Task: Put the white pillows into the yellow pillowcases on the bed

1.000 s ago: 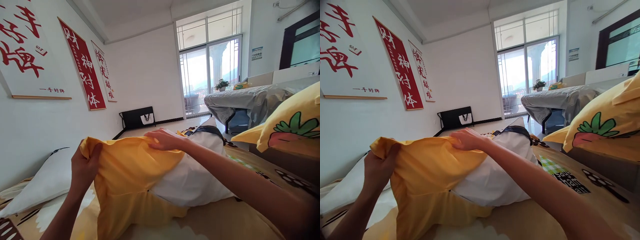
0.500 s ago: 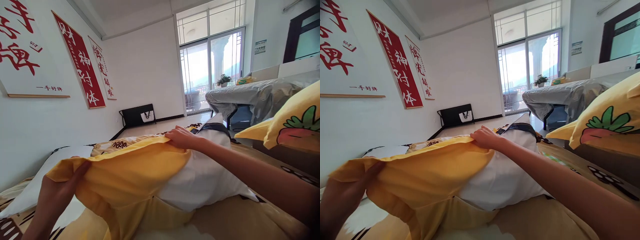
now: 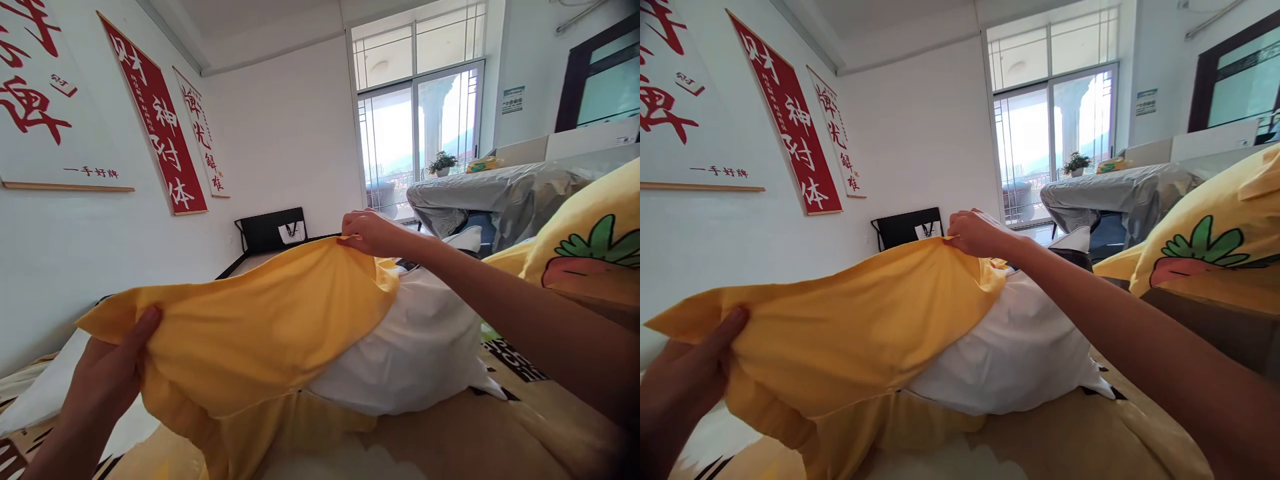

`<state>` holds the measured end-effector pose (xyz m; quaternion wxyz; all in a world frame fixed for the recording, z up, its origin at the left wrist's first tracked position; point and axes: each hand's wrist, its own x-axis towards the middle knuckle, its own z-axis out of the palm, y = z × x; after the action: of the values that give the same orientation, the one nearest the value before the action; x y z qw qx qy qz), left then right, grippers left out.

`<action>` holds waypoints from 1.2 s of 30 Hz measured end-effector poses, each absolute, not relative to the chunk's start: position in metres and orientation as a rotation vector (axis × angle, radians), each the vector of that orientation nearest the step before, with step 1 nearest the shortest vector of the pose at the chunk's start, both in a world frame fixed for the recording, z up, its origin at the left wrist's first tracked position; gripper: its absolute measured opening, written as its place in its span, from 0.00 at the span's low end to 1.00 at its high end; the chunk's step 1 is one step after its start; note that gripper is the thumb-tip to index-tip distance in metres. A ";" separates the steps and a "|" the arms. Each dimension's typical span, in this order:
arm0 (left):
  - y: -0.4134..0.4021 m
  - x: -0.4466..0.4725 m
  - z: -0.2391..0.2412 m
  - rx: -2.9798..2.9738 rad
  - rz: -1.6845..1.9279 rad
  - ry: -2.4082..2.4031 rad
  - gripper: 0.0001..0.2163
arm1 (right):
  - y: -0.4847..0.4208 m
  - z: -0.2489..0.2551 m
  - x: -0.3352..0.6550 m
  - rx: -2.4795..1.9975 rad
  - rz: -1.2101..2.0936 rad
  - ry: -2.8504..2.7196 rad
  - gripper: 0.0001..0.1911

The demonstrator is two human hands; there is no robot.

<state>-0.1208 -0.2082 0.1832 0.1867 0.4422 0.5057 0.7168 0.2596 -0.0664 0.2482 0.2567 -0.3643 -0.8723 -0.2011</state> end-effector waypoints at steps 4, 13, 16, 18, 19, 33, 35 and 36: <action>-0.203 -0.117 0.187 1.413 2.001 1.798 0.25 | -0.072 0.228 0.224 -0.859 -0.126 -2.577 0.23; -0.210 -0.100 0.184 1.464 2.069 1.476 0.19 | -0.052 0.181 0.166 -0.807 -0.184 -2.775 0.10; -0.211 -0.100 0.189 1.219 2.219 1.493 0.18 | -0.053 0.197 0.175 -0.769 -0.179 -2.665 0.08; -0.208 -0.099 0.197 1.100 2.313 1.509 0.16 | -0.056 0.214 0.186 -0.719 -0.105 -2.609 0.09; -0.205 -0.099 0.201 1.069 2.347 1.531 0.15 | -0.058 0.222 0.192 -0.699 -0.027 -2.587 0.09; -0.174 -0.100 0.228 1.263 2.322 1.942 0.14 | -0.055 0.241 0.216 -1.003 0.039 -2.586 0.05; -0.172 -0.103 0.229 1.227 2.280 1.985 0.15 | -0.046 0.246 0.228 -1.074 -0.052 -2.530 0.09; -0.171 -0.106 0.228 1.253 2.223 2.022 0.15 | -0.041 0.245 0.233 -1.097 -0.104 -2.544 0.11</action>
<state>-0.1060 -0.1706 0.2282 -0.0571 0.3842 0.6200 0.6817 0.2331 -0.0415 0.2450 0.1838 -0.3889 -0.9020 -0.0369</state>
